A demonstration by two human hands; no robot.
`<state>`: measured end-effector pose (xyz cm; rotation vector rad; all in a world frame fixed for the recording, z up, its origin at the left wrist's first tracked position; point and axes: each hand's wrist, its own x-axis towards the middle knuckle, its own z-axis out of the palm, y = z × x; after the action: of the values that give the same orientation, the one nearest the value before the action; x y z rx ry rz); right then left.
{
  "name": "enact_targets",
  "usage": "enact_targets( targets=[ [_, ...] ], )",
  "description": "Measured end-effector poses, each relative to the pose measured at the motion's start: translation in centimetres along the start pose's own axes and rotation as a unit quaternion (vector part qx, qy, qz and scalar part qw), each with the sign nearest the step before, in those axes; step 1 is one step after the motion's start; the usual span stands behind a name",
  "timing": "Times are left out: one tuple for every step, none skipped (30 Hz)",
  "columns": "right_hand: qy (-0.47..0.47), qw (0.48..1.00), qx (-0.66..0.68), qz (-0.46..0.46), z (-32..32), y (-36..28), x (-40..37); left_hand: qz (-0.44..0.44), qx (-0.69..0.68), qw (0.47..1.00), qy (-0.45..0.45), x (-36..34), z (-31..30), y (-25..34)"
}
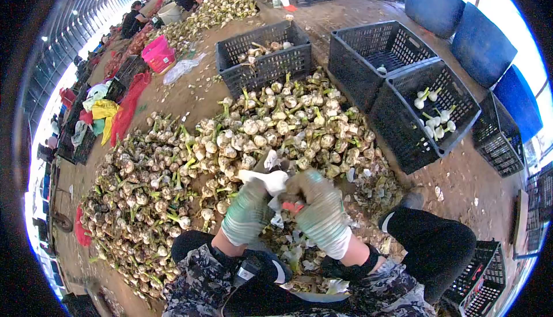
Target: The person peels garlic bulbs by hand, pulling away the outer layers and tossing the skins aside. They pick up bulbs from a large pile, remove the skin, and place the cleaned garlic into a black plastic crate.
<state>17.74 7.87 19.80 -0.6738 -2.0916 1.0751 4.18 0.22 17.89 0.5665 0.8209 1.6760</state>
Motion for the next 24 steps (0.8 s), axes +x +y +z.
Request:
enact_targets(
  targets=[
    [-0.035,0.997,-0.052,-0.046,0.3,-0.5,-0.1,-0.021,-0.086,0.996,0.02,0.1,0.1,0.3],
    [-0.051,0.995,-0.032,-0.08,0.7,-0.5,-0.1,-0.002,0.147,0.982,0.121,0.4,0.1,0.9],
    [-0.055,0.995,-0.029,-0.077,0.8,-0.5,-0.1,-0.077,-0.088,0.977,0.176,0.4,0.5,1.3],
    [-0.056,0.965,0.238,0.092,0.7,-0.4,0.0,-0.046,-0.13,0.974,0.183,0.6,0.2,1.1],
    [-0.051,0.84,0.478,0.253,0.4,-0.3,0.1,-0.013,-0.171,0.967,0.188,0.6,-0.1,0.8],
    [0.005,0.827,0.49,0.277,0.1,0.0,0.3,-0.031,-0.205,0.964,0.168,0.2,-0.6,1.0],
    [0.061,0.811,0.5,0.298,-0.1,0.3,0.5,-0.028,-0.206,0.963,0.169,0.4,-0.7,1.1],
    [0.036,0.842,0.474,0.257,0.4,0.2,0.3,-0.001,-0.177,0.969,0.17,0.6,-0.8,1.0],
    [0.012,0.868,0.446,0.219,1.1,0.0,-0.3,0.021,-0.148,0.974,0.173,0.7,-0.7,0.7],
    [0.02,0.966,0.226,0.121,2.3,-0.7,-0.6,0.01,-0.169,0.966,0.194,1.2,-0.7,-0.1],
    [0.027,1.0,-0.01,0.009,3.1,-1.2,-0.4,-0.105,-0.09,0.968,0.208,-0.3,1.2,1.8],
    [0.012,0.999,0.012,0.043,3.2,-1.4,-0.4,-0.065,-0.104,0.968,0.219,0.0,0.9,1.1],
    [-0.002,0.996,0.035,0.077,3.3,-1.5,-0.3,-0.026,-0.117,0.966,0.231,0.4,1.0,0.8],
    [-0.015,0.995,0.086,0.048,3.2,-0.7,0.0,-0.011,-0.135,0.97,0.203,0.1,0.8,1.1],
    [-0.026,0.99,0.137,0.02,3.0,0.4,0.6,0.003,-0.152,0.973,0.174,-0.1,0.6,1.5],
    [0.015,0.923,0.315,0.22,2.0,-1.0,1.3,-0.012,-0.217,0.955,0.203,0.0,0.6,1.6],
    [0.067,0.871,0.39,0.291,1.1,1.3,2.1,-0.013,-0.217,0.954,0.204,-0.3,0.4,1.5],
    [0.052,0.872,0.386,0.296,0.4,3.7,1.6,-0.002,-0.231,0.954,0.188,-0.5,0.0,1.5],
    [0.037,0.874,0.381,0.299,0.0,4.3,1.7,0.011,-0.245,0.954,0.171,-0.5,-0.2,1.5],
    [-0.056,0.901,0.278,0.327,-0.3,4.5,1.1,0.0,-0.229,0.947,0.225,-0.5,0.0,1.8],
    [-0.174,0.957,0.035,0.228,-0.7,4.6,0.2,-0.003,-0.23,0.947,0.226,-0.5,-0.2,1.7],
    [-0.251,0.941,-0.074,0.214,-0.8,5.0,-0.7,0.002,-0.246,0.952,0.184,-0.4,-0.4,1.8],
    [-0.324,0.908,-0.182,0.194,-0.8,5.3,-1.2,0.009,-0.262,0.955,0.14,-0.2,-0.4,2.0],
    [-0.323,0.909,-0.181,0.193,-0.9,5.8,-1.1,0.0,-0.273,0.951,0.143,-0.2,-0.1,2.0]
  ],
)
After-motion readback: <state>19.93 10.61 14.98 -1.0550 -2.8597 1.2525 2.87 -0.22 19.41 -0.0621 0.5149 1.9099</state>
